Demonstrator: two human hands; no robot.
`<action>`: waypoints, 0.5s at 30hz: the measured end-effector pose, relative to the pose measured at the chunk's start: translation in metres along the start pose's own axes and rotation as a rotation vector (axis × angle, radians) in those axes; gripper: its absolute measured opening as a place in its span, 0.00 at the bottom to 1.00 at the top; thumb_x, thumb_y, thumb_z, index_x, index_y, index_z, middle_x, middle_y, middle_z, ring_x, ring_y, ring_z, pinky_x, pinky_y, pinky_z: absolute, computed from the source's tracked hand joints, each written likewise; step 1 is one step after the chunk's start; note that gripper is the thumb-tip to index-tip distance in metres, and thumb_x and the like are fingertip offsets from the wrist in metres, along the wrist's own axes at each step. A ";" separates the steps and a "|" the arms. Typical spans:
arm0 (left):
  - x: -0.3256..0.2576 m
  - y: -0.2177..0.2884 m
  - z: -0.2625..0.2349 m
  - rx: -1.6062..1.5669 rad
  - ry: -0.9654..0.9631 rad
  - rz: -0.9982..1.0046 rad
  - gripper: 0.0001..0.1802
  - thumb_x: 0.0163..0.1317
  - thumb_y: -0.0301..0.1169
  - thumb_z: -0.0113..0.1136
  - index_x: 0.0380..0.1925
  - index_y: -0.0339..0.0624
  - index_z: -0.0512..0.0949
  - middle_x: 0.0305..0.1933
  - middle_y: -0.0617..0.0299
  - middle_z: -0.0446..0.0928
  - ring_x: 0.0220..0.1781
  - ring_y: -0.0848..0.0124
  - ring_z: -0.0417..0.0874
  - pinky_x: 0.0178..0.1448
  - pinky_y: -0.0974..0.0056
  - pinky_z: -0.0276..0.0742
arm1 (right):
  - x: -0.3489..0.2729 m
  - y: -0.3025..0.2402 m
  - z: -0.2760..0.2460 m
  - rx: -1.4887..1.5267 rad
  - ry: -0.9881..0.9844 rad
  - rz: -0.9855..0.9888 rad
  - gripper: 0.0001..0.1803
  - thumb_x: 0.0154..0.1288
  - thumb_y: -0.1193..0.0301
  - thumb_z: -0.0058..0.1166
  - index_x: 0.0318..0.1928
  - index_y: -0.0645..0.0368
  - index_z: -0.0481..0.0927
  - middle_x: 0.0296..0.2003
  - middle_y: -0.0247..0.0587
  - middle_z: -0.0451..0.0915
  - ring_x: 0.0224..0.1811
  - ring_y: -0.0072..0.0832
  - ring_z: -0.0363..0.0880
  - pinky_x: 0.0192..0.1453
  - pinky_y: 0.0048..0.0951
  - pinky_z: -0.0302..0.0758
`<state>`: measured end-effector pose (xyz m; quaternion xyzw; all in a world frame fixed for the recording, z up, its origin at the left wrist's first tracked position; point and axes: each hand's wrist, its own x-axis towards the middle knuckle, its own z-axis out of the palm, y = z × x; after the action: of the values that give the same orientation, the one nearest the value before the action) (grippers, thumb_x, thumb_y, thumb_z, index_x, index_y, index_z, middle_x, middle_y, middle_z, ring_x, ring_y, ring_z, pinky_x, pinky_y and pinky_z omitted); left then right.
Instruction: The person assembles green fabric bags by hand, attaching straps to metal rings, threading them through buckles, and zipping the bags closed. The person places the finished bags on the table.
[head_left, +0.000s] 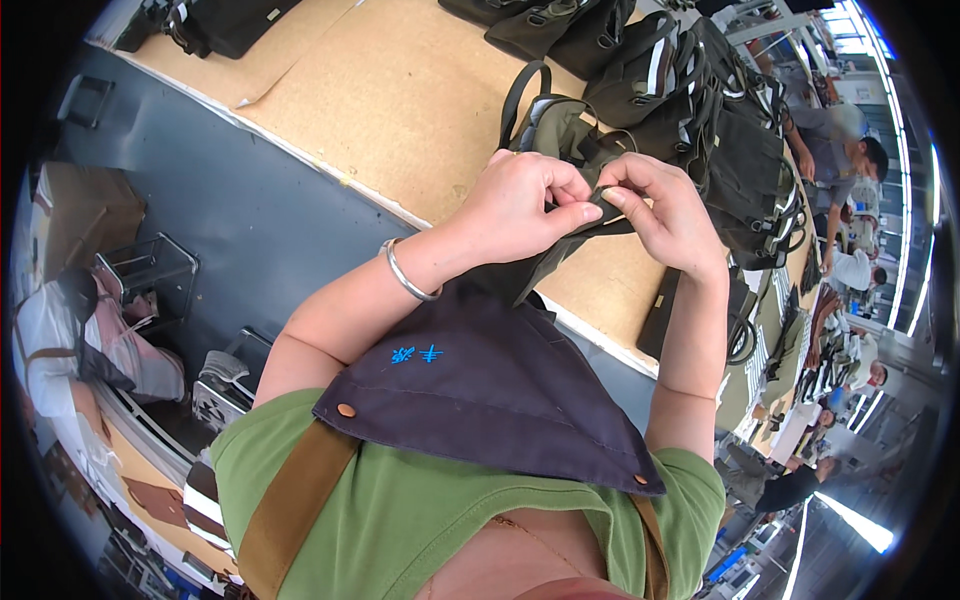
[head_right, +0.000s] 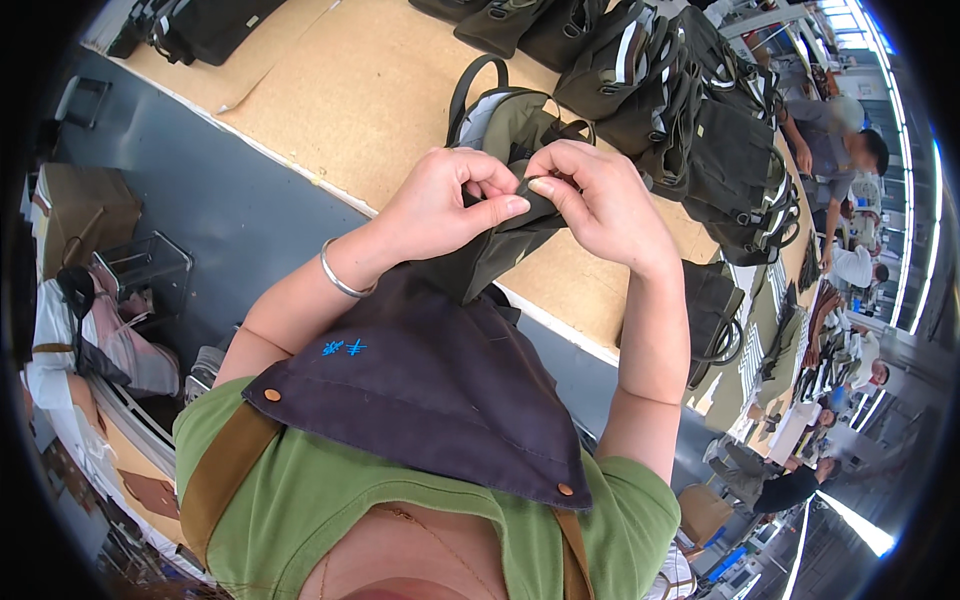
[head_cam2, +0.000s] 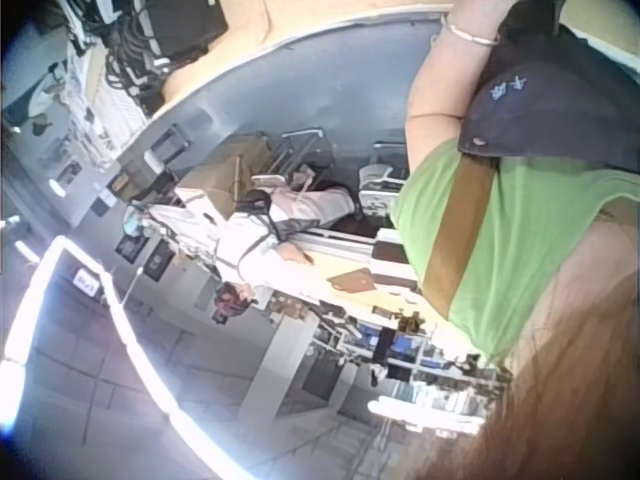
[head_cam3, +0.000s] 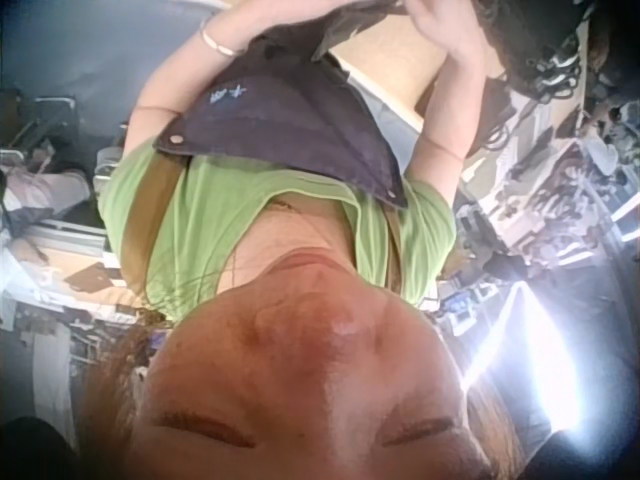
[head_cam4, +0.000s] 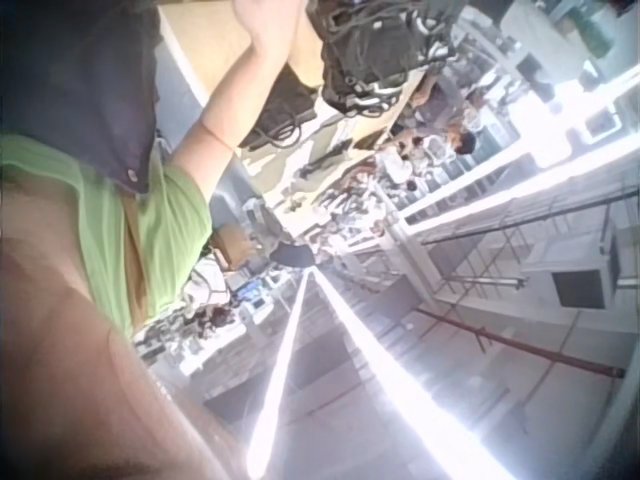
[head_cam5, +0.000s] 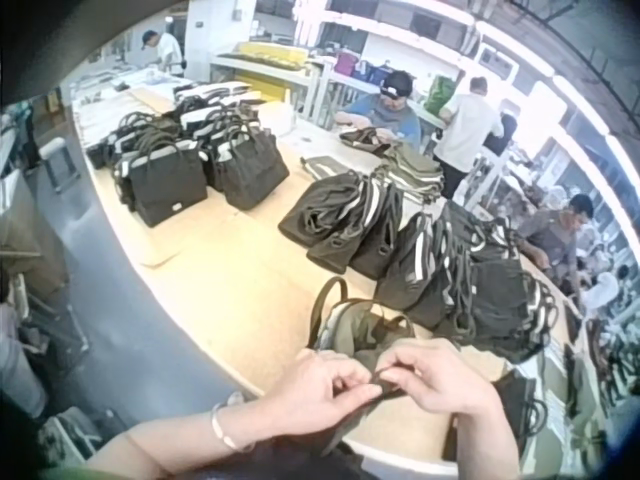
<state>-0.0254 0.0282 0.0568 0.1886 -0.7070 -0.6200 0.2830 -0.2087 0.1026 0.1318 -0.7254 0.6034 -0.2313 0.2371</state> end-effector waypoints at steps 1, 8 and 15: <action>0.000 0.001 0.000 -0.015 0.003 -0.008 0.07 0.56 0.27 0.71 0.29 0.35 0.82 0.24 0.66 0.77 0.25 0.81 0.74 0.30 0.73 0.69 | 0.001 -0.001 0.000 0.013 -0.013 0.008 0.04 0.61 0.76 0.56 0.35 0.63 0.77 0.27 0.43 0.76 0.27 0.37 0.73 0.32 0.33 0.70; 0.000 -0.006 -0.002 -0.036 0.020 -0.005 0.08 0.57 0.30 0.71 0.29 0.38 0.82 0.24 0.69 0.78 0.23 0.86 0.68 0.26 0.74 0.62 | 0.003 -0.003 0.000 0.090 -0.030 0.094 0.05 0.61 0.75 0.58 0.36 0.63 0.78 0.28 0.41 0.79 0.28 0.31 0.77 0.35 0.30 0.73; 0.002 0.000 -0.003 -0.134 0.010 -0.074 0.07 0.57 0.28 0.71 0.30 0.38 0.81 0.25 0.71 0.78 0.22 0.88 0.65 0.26 0.75 0.61 | 0.002 -0.004 -0.002 0.233 -0.011 0.134 0.05 0.59 0.77 0.62 0.35 0.64 0.80 0.27 0.36 0.82 0.28 0.22 0.79 0.36 0.26 0.75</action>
<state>-0.0251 0.0250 0.0568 0.1985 -0.6552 -0.6750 0.2753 -0.2067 0.1012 0.1354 -0.6521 0.6183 -0.2797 0.3381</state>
